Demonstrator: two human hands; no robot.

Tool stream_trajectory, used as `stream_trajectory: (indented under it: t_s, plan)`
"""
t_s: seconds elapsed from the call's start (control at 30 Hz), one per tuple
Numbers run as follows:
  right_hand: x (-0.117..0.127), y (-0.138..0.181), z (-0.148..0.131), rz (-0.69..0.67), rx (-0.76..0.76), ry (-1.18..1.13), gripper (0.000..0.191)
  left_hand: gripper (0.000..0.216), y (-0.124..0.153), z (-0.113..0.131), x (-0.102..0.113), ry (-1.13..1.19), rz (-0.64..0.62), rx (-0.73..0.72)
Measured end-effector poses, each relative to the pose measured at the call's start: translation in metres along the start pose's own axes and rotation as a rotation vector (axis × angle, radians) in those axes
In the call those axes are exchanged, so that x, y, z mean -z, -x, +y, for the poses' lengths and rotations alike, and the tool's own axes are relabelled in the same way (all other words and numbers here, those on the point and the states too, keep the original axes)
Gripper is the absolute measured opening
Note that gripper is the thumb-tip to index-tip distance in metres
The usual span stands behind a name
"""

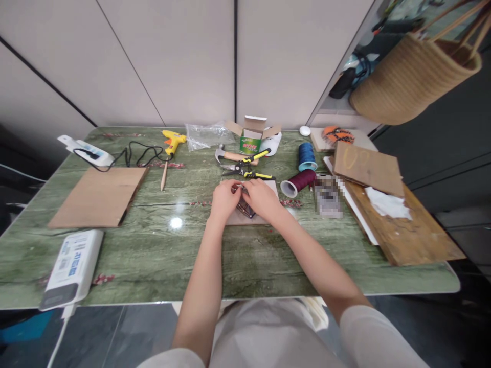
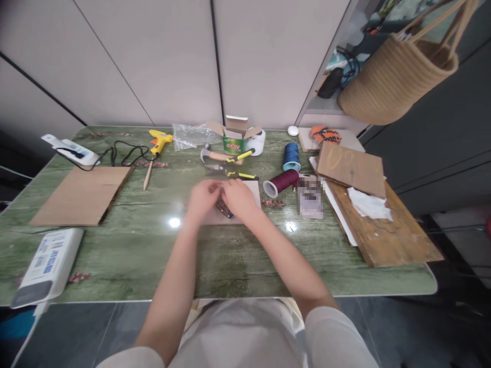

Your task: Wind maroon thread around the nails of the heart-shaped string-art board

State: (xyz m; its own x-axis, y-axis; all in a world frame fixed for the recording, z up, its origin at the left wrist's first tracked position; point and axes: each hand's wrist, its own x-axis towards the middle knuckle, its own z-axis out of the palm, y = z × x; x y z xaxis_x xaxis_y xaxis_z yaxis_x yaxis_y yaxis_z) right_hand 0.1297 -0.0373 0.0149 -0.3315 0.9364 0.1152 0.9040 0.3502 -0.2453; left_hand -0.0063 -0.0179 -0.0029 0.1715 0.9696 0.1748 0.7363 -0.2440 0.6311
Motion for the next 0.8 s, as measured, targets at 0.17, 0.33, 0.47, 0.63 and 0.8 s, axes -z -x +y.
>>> stream_trajectory:
  t_s: [0.17, 0.33, 0.47, 0.63, 0.8]
  plan:
    - [0.007, 0.001, 0.005, 0.018, 0.059, -0.092, 0.026, 0.019, -0.001, -0.001, -0.002, 0.014, 0.002, 0.009]
    - [0.018, 0.016, 0.012, 0.156, 0.018, -0.181, 0.030, 0.015, -0.002, -0.003, -0.006, 0.023, 0.041, 0.029]
    - [0.032, 0.059, 0.042, 0.361, -0.120, -0.270, 0.033, 0.014, -0.002, -0.003, -0.007, 0.020, 0.042, 0.036]
    - [0.032, 0.134, 0.116, 0.677, -0.493, -0.156, 0.029, 0.014, -0.002, -0.002, -0.007, 0.018, 0.036, 0.039]
    - [0.012, 0.162, 0.166, 0.495, -0.505, -0.064, 0.032, 0.013, -0.001, -0.003, -0.008, 0.007, 0.053, 0.022]
